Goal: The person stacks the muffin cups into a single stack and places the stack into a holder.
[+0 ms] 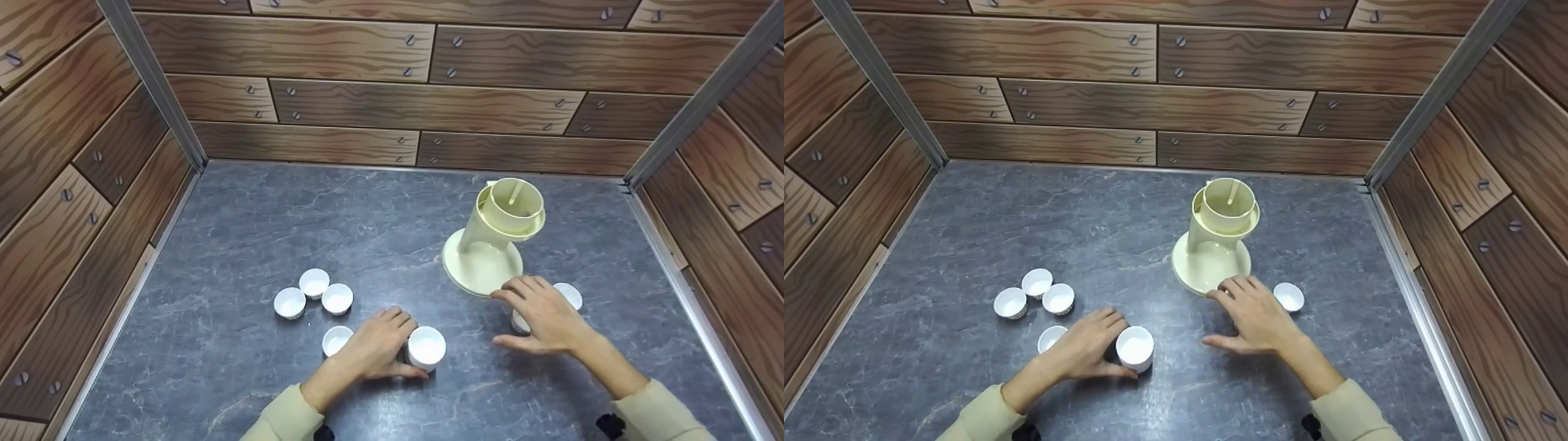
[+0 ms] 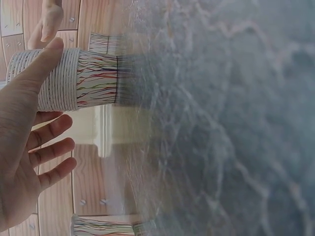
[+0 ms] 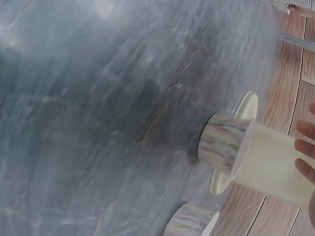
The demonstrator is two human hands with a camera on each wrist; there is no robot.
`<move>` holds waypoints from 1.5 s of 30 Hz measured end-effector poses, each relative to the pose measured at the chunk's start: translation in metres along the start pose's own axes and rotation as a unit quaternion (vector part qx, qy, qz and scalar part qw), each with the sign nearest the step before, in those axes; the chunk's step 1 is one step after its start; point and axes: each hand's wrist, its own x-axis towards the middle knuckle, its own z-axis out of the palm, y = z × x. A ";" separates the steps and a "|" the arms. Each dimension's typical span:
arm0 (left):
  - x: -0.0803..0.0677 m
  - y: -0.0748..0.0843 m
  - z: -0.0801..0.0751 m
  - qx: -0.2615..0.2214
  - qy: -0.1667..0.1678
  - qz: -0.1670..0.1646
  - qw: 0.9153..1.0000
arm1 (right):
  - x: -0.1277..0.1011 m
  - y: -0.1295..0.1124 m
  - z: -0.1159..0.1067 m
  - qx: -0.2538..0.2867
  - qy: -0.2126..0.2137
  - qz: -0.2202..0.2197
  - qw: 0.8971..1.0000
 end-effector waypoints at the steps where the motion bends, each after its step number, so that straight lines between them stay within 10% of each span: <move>1: 0.000 0.000 0.000 0.001 0.000 -0.001 1.000 | -0.002 0.002 0.000 -0.003 -0.002 0.001 1.000; 28: 0.002 0.001 -0.001 0.002 -0.001 0.000 1.000 | -0.035 0.028 0.001 -0.084 -0.105 0.074 0.988; 45: 0.000 0.002 -0.002 0.010 -0.006 0.000 1.000 | -0.049 0.036 0.003 -0.089 -0.098 0.082 0.988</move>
